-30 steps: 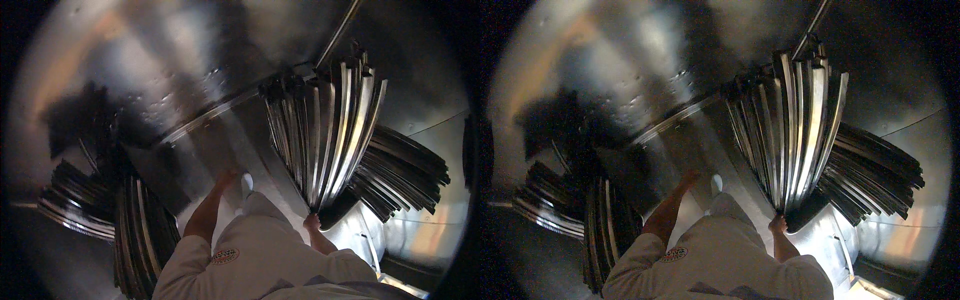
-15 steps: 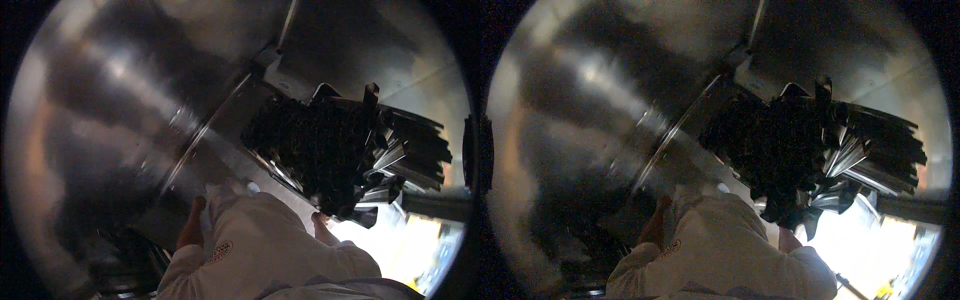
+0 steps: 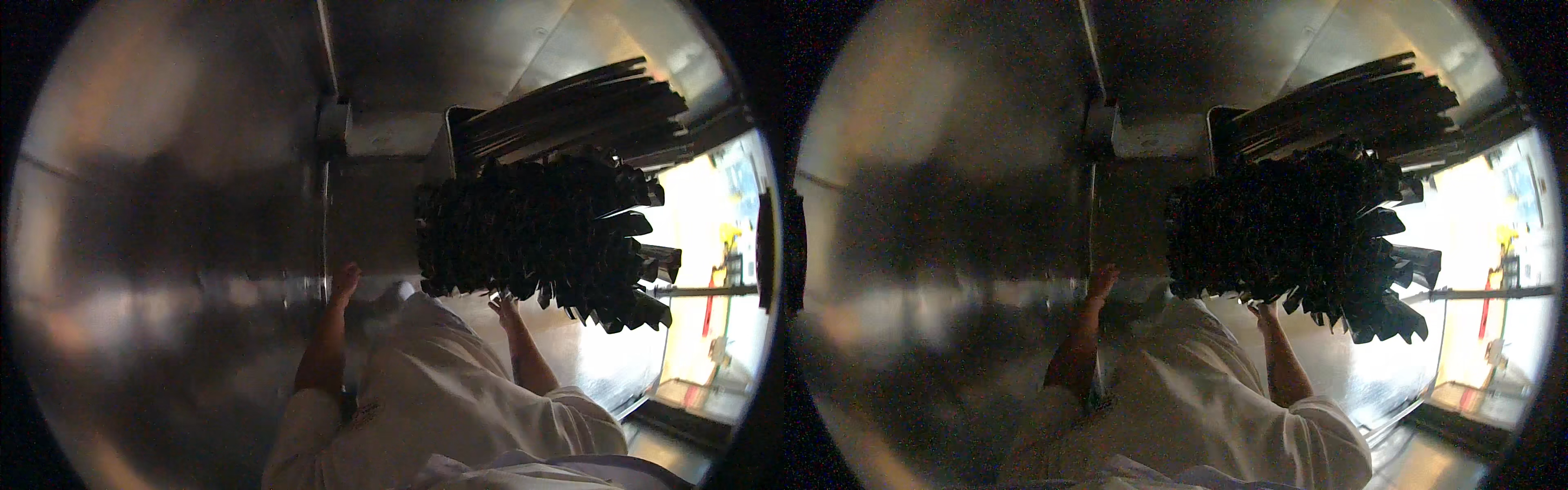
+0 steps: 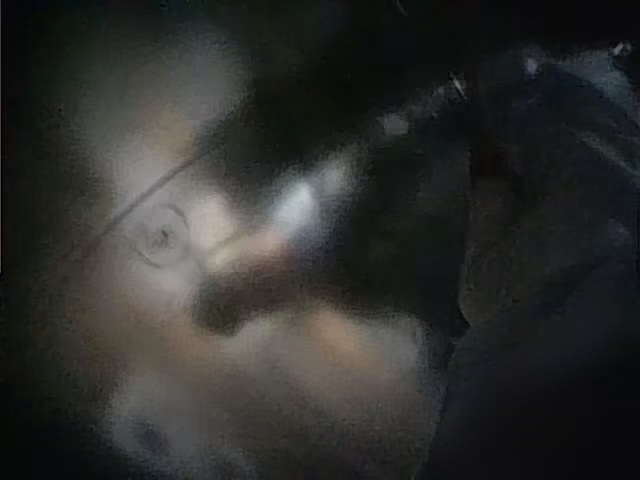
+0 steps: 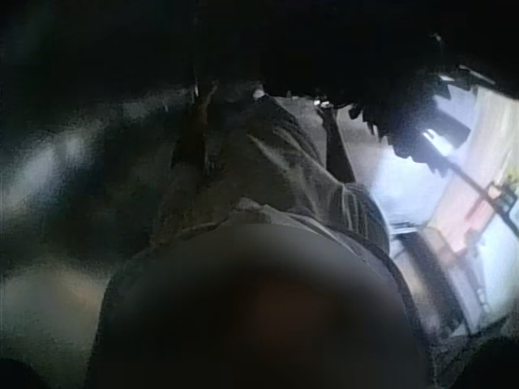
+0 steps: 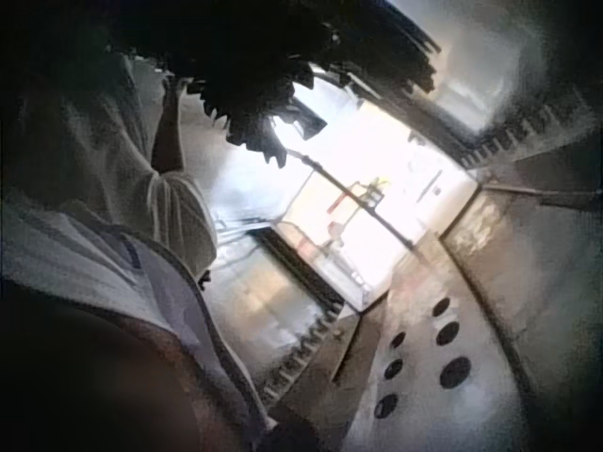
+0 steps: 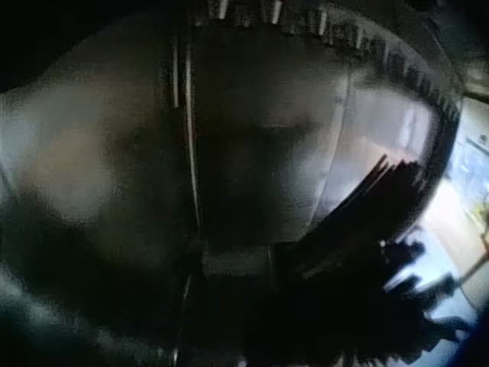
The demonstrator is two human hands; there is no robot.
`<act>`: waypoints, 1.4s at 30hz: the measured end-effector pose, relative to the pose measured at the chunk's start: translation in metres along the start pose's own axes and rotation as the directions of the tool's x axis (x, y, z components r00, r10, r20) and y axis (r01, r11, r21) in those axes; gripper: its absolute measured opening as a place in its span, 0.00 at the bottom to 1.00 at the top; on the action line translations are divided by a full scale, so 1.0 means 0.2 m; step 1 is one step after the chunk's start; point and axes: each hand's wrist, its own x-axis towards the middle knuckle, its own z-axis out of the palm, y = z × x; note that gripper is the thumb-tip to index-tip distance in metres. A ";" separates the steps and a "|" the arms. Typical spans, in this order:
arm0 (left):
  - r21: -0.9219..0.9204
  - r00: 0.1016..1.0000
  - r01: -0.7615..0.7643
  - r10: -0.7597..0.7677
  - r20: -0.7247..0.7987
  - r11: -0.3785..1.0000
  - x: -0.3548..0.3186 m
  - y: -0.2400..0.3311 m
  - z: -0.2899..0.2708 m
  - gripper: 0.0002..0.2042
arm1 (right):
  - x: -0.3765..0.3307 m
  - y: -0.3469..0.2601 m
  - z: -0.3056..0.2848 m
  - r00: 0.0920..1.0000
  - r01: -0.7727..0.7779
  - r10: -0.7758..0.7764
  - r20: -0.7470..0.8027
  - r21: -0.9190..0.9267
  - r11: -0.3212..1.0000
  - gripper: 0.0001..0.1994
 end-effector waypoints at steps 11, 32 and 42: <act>-0.330 0.946 0.129 -0.017 0.323 0.935 0.68 1.15 0.28 0.16 | -0.48 0.50 -0.04 0.681 -0.710 0.329 -0.655 -0.479 0.516 0.30; 0.549 0.738 0.025 -0.386 0.553 0.835 1.58 1.18 0.21 0.13 | -0.81 0.78 1.41 0.799 -0.290 0.429 -0.422 0.353 0.889 0.18; 0.477 0.719 -0.400 -0.055 0.693 0.782 2.06 1.54 0.53 0.22 | -0.28 0.33 1.50 0.691 -0.218 0.426 -0.583 0.395 0.893 0.18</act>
